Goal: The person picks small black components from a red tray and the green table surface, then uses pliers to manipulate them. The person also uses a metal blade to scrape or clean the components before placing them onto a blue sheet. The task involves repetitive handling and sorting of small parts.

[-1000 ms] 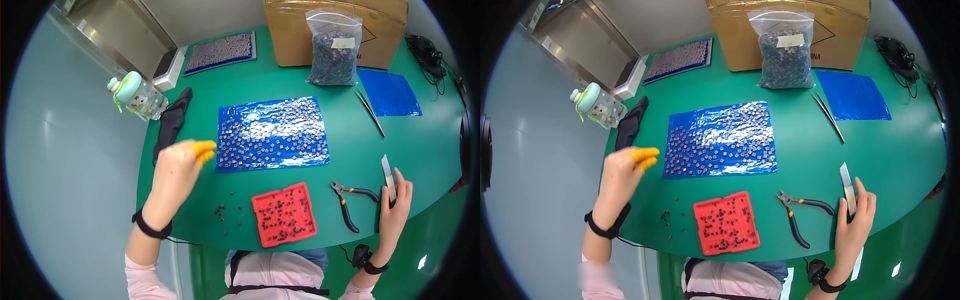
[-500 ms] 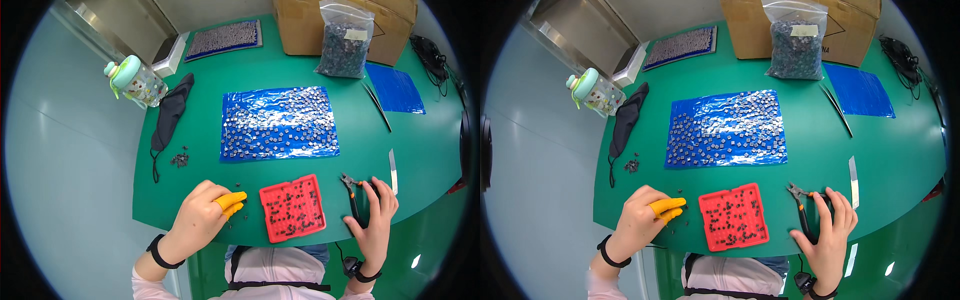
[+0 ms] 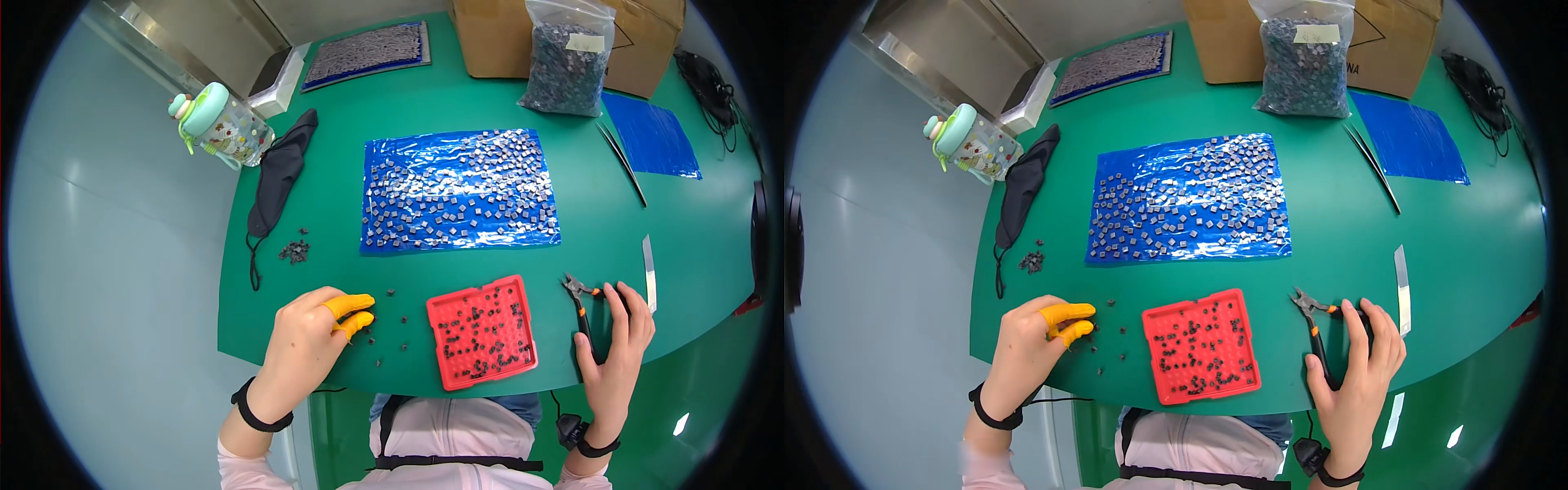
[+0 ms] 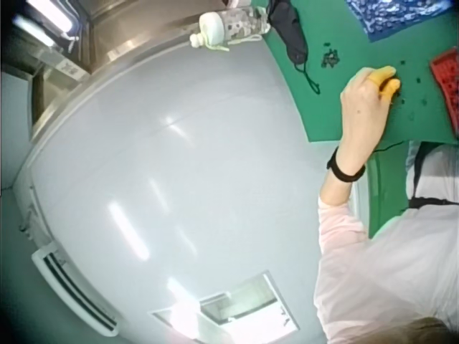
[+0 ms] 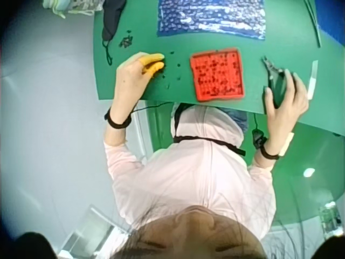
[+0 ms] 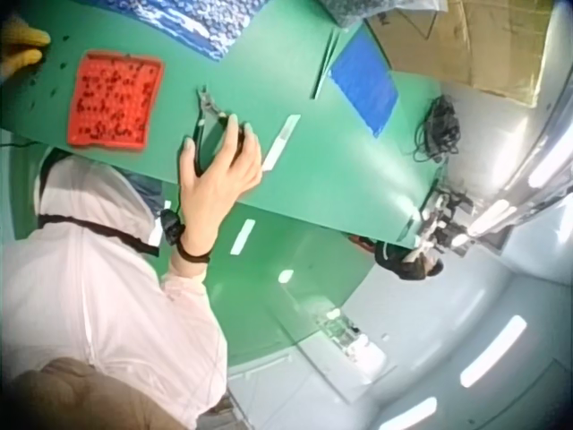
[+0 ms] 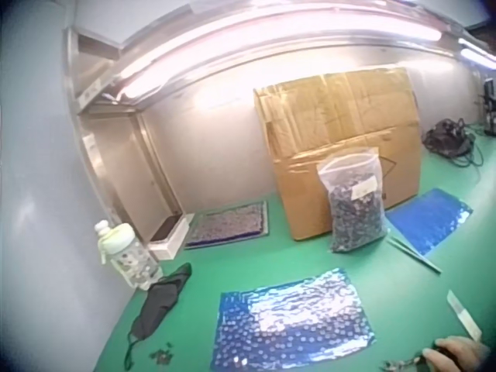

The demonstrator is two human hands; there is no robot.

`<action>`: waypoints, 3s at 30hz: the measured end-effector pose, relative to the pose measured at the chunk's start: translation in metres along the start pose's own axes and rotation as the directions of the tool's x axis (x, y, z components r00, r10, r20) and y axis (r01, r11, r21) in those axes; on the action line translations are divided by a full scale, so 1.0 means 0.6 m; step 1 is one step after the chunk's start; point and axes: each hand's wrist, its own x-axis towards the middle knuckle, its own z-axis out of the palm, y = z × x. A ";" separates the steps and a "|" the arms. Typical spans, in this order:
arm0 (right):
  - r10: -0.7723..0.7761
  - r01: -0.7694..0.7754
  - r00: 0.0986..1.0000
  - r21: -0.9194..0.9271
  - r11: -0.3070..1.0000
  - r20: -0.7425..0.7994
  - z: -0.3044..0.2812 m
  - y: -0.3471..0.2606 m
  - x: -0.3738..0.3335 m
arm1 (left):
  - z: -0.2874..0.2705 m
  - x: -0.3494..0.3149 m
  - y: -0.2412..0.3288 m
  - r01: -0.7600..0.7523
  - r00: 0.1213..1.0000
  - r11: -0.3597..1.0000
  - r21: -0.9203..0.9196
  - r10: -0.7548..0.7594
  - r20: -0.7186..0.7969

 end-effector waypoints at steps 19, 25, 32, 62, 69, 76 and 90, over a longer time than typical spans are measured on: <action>-0.005 0.006 0.998 0.010 1.000 -0.065 0.007 0.001 0.001 | -0.026 -0.063 0.031 0.237 0.937 0.761 -0.605 -0.343 -0.065; 0.151 -0.086 0.984 0.501 0.861 -0.091 -0.012 0.001 -0.002 | 0.031 -0.115 0.069 0.107 0.966 0.324 -0.940 -0.258 0.021; -0.206 0.014 0.965 0.752 0.659 0.163 -0.038 -0.062 -0.041 | 0.072 -0.115 0.108 0.001 0.994 0.274 -0.962 -0.110 -0.030; -0.363 0.332 0.931 0.500 0.800 -0.037 -0.017 -0.073 -0.036 | 0.084 -0.106 0.104 -0.303 0.946 0.677 -0.671 0.130 -0.295; -0.370 0.344 0.928 0.462 0.817 -0.037 -0.020 -0.073 -0.032 | 0.063 -0.106 0.111 -0.224 0.972 0.737 -0.638 0.117 -0.205; -0.374 0.326 0.927 0.506 0.798 -0.008 -0.019 -0.066 -0.035 | 0.083 -0.103 0.109 -0.167 0.984 0.536 -0.828 0.039 -0.173; -0.408 0.369 0.912 0.537 0.759 -0.051 -0.017 -0.068 -0.035 | 0.107 -0.081 0.108 -0.321 0.945 0.457 -0.829 0.214 -0.248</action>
